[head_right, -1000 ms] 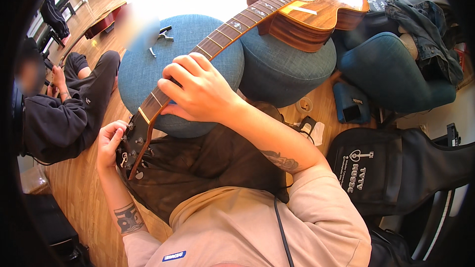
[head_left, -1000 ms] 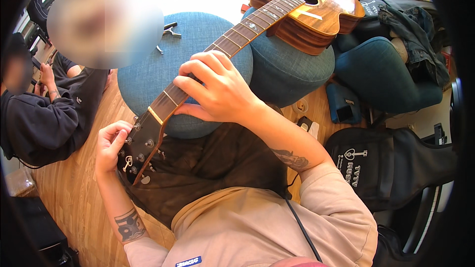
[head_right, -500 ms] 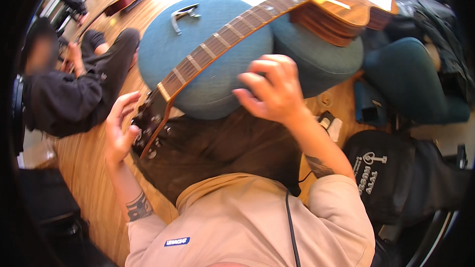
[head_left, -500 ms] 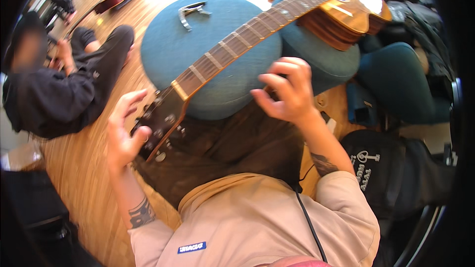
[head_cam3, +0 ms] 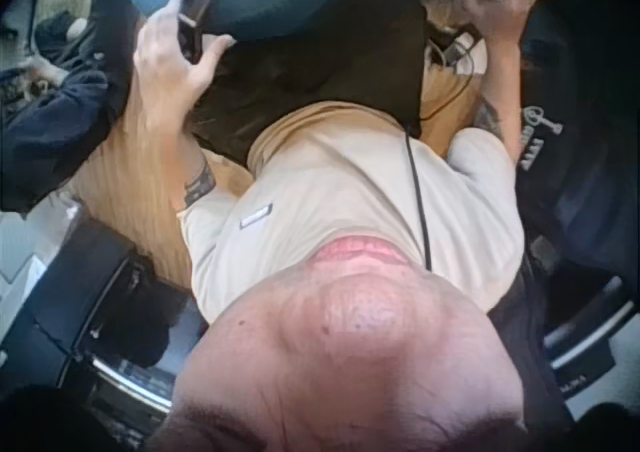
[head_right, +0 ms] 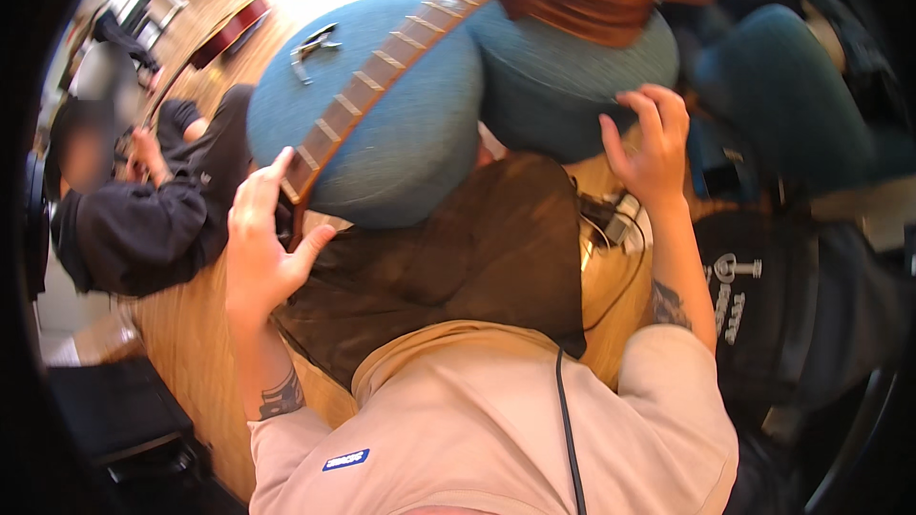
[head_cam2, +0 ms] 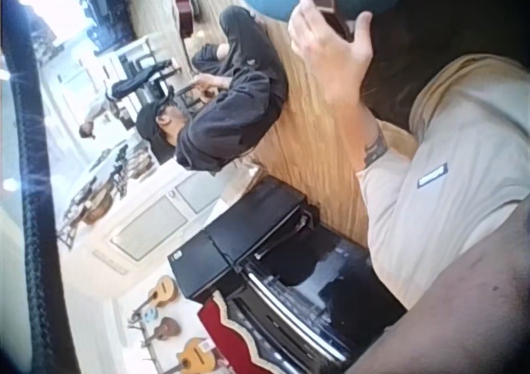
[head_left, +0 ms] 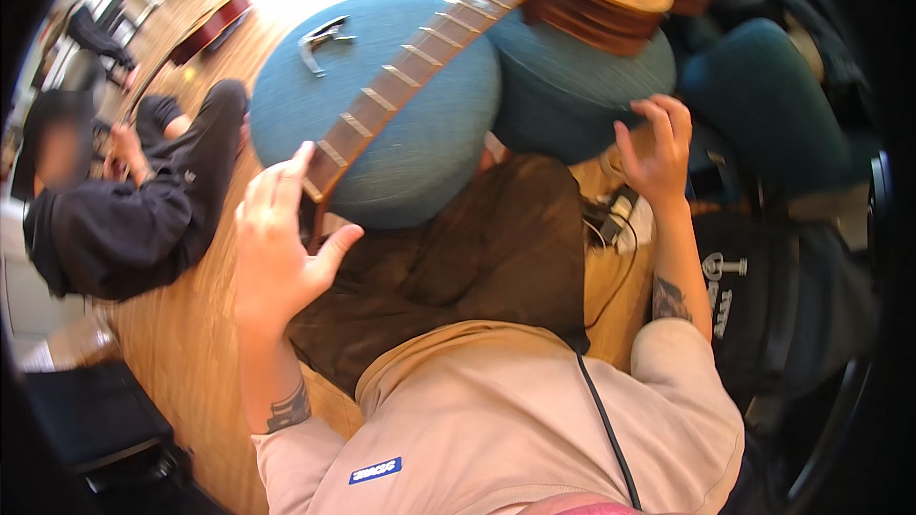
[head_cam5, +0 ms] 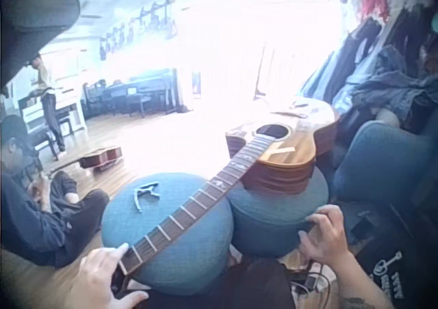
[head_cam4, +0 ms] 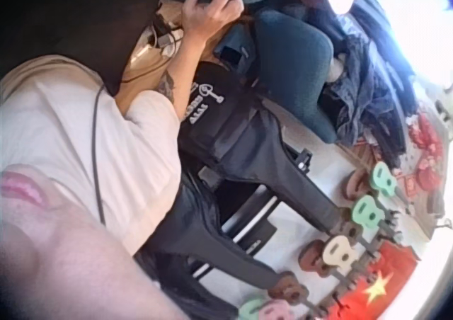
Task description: The person sits on the floor and tunes an acoustic guitar by turning the tuning pegs on the headstock. They adjust the tension of the strings and pluck them to check the pitch, repeating the process for multiple strings.
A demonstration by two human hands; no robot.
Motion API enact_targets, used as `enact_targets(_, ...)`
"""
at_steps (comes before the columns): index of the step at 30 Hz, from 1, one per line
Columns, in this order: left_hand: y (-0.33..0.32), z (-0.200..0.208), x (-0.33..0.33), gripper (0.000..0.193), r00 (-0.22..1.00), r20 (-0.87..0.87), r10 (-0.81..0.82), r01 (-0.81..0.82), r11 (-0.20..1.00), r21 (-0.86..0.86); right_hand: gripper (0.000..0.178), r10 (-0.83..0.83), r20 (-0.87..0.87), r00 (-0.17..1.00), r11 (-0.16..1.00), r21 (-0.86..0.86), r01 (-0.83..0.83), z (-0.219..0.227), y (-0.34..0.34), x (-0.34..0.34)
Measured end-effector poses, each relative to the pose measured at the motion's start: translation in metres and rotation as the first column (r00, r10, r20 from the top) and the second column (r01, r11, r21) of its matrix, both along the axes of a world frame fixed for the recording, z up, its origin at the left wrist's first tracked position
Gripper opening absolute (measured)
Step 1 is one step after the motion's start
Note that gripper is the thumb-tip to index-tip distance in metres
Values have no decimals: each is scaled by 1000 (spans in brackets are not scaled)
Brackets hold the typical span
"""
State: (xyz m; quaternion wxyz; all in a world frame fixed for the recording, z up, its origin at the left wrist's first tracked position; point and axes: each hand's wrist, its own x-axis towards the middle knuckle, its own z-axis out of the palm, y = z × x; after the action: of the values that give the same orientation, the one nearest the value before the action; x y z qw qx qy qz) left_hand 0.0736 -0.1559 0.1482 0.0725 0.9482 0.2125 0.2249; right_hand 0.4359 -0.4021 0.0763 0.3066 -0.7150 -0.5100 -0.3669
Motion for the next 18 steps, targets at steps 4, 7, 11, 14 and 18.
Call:
enact_targets(4, 0, 5, 27, 67, 1000, -6, -2, 1, 991, -134, 27, -70, -120, 990, 991, 102, 82, -12, -29, 33)
enact_targets(7, 7, 0, 30, 57, 1000, -5, 12, -13, 987, -160, 22, -169, -303, 938, 962, 158, 225, -33, -62, 57)
enact_targets(11, 24, -8, 21, 54, 1000, 25, -11, 16, 985, -174, 19, -303, -532, 790, 927, 28, 375, -92, -119, 101)
enact_targets(14, 29, -4, 17, 54, 1000, 22, -11, 15, 975, -219, 19, -403, -650, 644, 913, -240, 329, -136, -142, 111)
enact_targets(18, 37, -2, 9, 56, 1000, 21, 12, -6, 965, -263, 21, -441, -737, 512, 894, -412, 178, -184, -140, 126)
